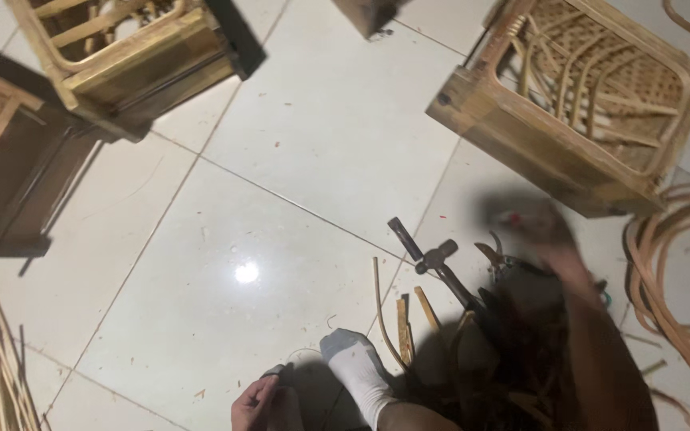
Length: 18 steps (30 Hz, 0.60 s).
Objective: The person assembles a rectangular woven basket frame by hand, inserting curved bamboo strips into the frame and securing them with a hammer. The person then applies glue to the joints of the frame.
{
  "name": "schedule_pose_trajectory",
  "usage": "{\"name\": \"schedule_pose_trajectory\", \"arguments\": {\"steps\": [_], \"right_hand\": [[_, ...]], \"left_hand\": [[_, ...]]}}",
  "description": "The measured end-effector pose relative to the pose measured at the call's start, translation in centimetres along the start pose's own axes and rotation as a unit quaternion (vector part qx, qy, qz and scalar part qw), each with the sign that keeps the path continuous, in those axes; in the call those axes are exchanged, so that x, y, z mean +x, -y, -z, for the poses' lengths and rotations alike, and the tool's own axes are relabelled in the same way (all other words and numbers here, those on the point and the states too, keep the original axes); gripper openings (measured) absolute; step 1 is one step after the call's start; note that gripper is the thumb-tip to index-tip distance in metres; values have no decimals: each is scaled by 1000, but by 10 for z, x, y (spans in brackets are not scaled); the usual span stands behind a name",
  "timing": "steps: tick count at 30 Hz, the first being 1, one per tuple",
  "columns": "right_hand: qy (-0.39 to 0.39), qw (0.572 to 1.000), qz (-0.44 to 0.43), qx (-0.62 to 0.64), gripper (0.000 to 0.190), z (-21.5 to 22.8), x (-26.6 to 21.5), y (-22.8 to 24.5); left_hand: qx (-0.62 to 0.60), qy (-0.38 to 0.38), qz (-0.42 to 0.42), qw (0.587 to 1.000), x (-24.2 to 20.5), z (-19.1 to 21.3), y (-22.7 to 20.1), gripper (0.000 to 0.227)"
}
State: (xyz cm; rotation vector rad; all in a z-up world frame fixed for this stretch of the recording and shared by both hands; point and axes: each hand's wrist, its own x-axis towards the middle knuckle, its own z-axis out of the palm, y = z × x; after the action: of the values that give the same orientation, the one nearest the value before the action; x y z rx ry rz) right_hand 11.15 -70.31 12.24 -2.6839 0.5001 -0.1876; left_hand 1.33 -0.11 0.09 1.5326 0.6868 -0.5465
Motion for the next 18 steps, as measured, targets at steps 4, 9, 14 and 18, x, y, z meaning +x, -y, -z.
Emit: {"name": "schedule_pose_trajectory", "arguments": {"steps": [4,9,14,18], "right_hand": [[-46,991,-34,-121,42,41,59,43],[-115,992,17,51,63,28,178,94],[-123,982,-126,-73,99,-16,260,113],[-76,961,-219,-152,92,-30,273,107]], "left_hand": [[50,-2,-23,998,-2,3,2,25],[50,-18,51,997,-6,0,-1,24],[-19,5,38,999,-20,-5,-10,25],[-57,30,71,995,-25,-5,-18,25]]}}
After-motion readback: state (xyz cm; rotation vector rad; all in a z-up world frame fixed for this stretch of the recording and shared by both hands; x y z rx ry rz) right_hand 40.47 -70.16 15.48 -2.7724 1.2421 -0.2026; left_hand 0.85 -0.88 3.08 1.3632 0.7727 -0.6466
